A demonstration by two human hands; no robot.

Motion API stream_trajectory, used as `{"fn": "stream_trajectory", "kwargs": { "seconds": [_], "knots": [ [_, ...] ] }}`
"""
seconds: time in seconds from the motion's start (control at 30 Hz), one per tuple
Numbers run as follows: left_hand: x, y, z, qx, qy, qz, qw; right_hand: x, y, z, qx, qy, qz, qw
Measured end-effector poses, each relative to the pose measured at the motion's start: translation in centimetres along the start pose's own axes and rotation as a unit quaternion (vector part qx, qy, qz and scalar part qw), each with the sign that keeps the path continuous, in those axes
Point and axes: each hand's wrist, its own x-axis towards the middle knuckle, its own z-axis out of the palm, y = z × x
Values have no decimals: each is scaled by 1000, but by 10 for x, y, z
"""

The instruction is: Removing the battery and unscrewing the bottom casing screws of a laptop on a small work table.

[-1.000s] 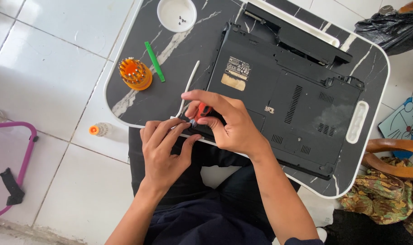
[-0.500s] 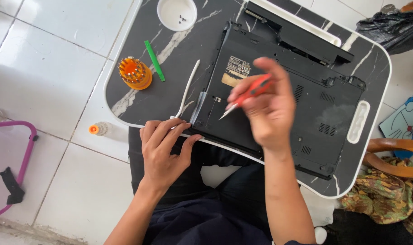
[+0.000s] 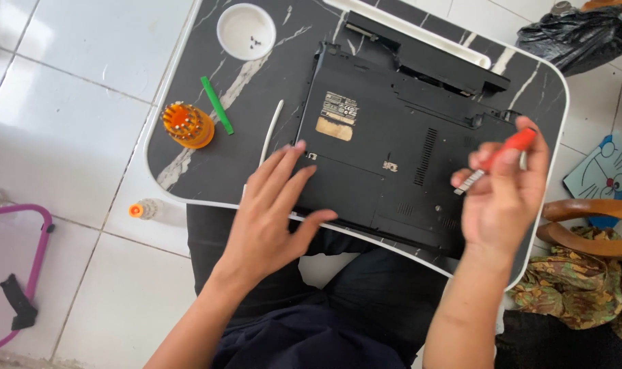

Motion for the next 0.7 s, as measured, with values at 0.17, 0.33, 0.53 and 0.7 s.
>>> {"fn": "stream_trajectory", "kwargs": {
  "seconds": [0.17, 0.33, 0.53, 0.7],
  "knots": [
    [0, -9, 32, 90, -118, 4, 989, -3, -13, -38, -113, 81, -15, 990],
    [9, -3, 26, 54, -127, -32, 990, -6, -11, -58, -71, 98, -36, 992],
    [5, -4, 28, 46, -132, -53, 989, -5, 4, -89, -105, 174, -119, 972],
    [0, -6, 28, 29, -103, -32, 994, -4, 10, -99, -25, 231, -30, 972]
  ]
}}
